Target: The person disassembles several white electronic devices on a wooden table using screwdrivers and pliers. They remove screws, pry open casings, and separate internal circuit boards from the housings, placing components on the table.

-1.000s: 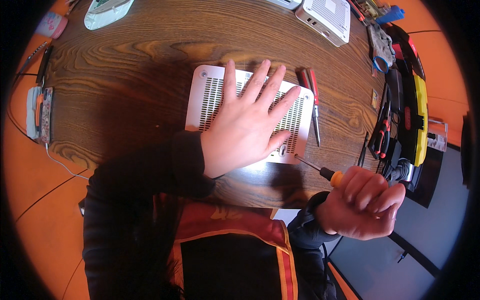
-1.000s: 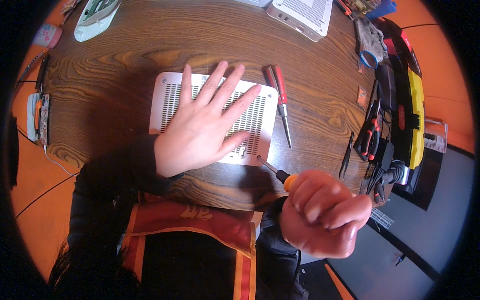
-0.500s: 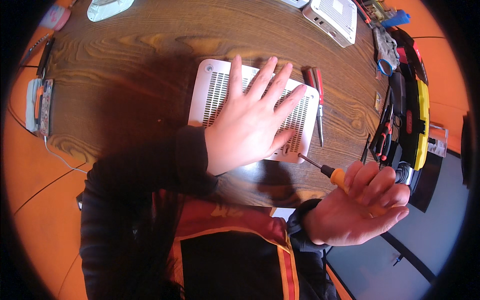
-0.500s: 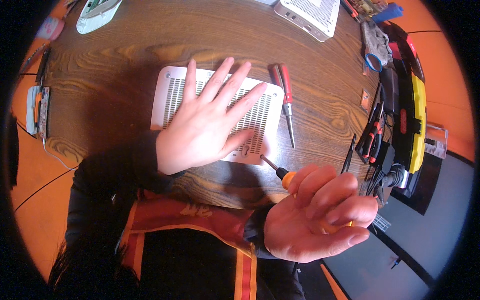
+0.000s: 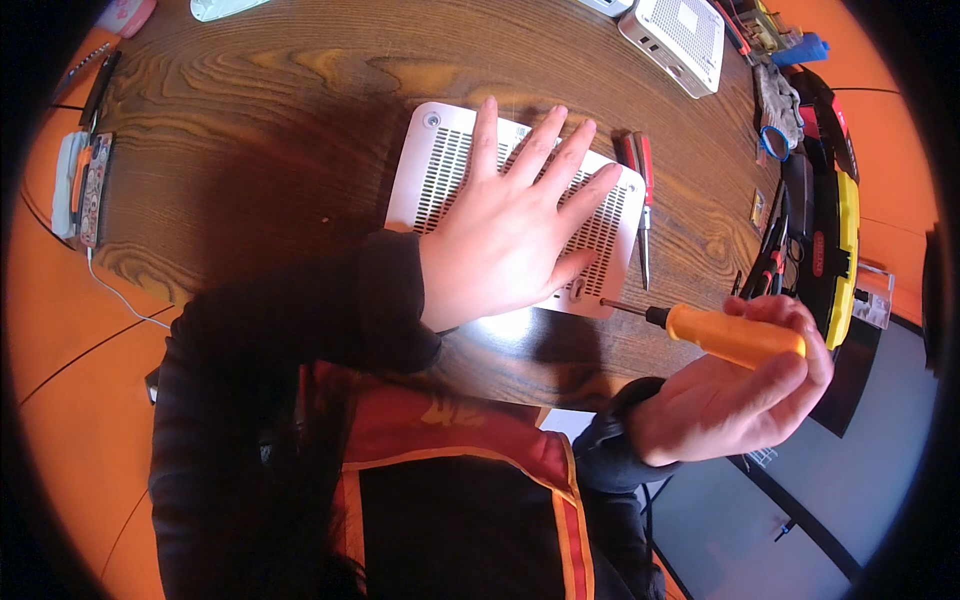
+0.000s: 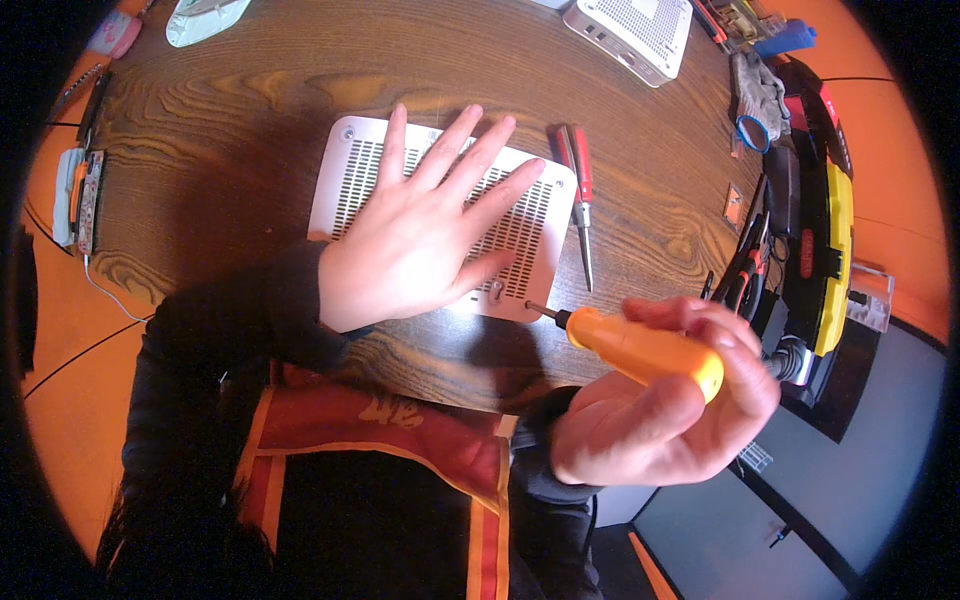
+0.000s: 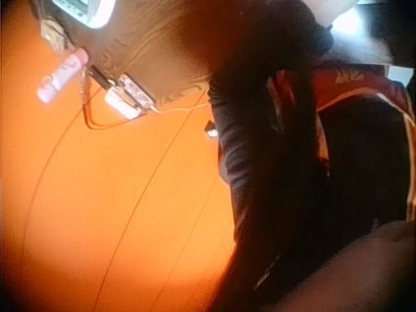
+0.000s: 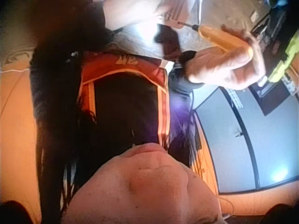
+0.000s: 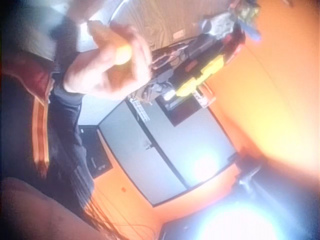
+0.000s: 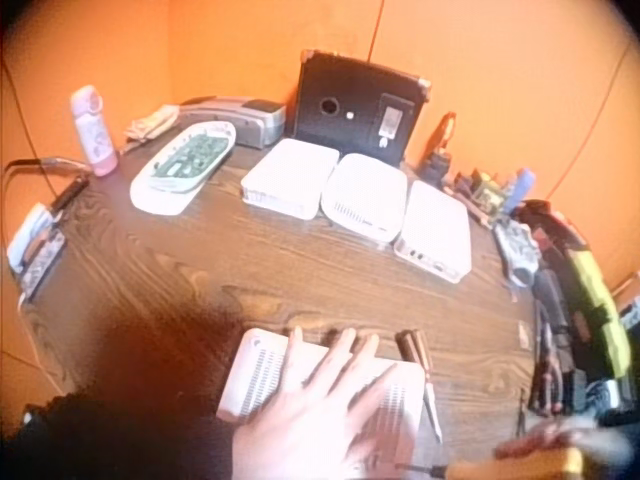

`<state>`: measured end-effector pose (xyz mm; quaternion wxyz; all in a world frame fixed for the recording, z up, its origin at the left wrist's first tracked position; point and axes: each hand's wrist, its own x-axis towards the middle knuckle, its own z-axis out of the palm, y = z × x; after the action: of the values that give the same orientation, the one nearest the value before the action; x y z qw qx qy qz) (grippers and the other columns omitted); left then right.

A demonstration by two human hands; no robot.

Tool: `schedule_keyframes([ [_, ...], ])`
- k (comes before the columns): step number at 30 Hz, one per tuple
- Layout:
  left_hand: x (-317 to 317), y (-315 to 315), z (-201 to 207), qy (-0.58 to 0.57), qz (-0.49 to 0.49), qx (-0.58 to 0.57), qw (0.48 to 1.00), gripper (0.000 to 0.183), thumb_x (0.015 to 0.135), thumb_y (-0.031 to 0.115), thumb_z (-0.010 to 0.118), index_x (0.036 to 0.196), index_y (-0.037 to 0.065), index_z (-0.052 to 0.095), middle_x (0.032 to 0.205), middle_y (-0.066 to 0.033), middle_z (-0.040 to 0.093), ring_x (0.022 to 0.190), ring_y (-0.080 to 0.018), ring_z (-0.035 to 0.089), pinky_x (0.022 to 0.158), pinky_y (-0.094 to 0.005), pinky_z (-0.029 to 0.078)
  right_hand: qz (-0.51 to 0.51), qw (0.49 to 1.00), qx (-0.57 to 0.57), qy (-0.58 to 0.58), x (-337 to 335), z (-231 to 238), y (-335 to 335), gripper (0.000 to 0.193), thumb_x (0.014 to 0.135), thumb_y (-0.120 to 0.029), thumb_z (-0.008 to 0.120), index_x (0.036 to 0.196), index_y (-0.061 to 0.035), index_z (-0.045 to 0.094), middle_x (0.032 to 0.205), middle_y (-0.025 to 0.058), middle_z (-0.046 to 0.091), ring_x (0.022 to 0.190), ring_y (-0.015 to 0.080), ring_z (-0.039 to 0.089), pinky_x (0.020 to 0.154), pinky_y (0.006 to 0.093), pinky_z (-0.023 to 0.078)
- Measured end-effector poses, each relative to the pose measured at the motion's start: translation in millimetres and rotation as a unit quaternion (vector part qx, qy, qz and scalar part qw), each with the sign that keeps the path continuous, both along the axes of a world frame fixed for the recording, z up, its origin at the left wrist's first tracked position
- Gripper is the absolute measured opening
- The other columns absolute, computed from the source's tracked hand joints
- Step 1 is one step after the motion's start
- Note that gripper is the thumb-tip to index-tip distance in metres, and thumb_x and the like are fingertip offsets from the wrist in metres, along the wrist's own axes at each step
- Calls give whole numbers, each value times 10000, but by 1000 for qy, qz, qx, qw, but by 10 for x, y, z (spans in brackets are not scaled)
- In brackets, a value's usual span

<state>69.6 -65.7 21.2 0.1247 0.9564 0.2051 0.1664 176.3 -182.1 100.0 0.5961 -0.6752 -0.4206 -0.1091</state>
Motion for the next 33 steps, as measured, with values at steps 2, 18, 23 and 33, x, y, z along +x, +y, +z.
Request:
schedule_keyframes([
  [2, 0, 0, 0, -1, 2, -3, 1000, 641, 813, 428, 563, 1358, 148, 374, 1420, -192, 284, 1330, -371, 238, 992, -694, 87, 30, 996, 65, 57, -76, -55, -15, 461, 913, -429, 470, 1060, 9, 462, 837, 166, 545, 730, 224, 597, 618, 337, 551],
  [18, 6, 0, 21, 13, 3, 7, 1000, 639, 815, 452, 559, 1359, 168, 380, 1421, -174, 297, 1327, -358, 251, 992, -686, 115, 56, 989, 133, 14, 195, -297, -156, 623, 860, -375, 596, 1335, -169, 250, 917, 182, 578, 758, 247, 590, 528, 295, 496],
  [23, 9, 0, 41, 29, 6, 9, 1000, 639, 817, 457, 555, 1361, 175, 377, 1423, -158, 293, 1329, -342, 241, 990, -675, 141, 80, 991, 82, -73, 197, -320, -108, 597, 858, -369, 589, 1331, -191, 269, 1030, 208, 549, 771, 296, 584, 573, 340, 494],
  [33, 5, -2, 84, 50, 5, 11, 999, 648, 814, 444, 564, 1370, 179, 360, 1435, -149, 269, 1327, -341, 240, 986, -666, 159, 43, 992, 120, 16, 169, -324, -50, 713, 815, -347, 655, 1355, -181, 221, 932, 189, 556, 658, 245, 561, 539, 301, 462],
])
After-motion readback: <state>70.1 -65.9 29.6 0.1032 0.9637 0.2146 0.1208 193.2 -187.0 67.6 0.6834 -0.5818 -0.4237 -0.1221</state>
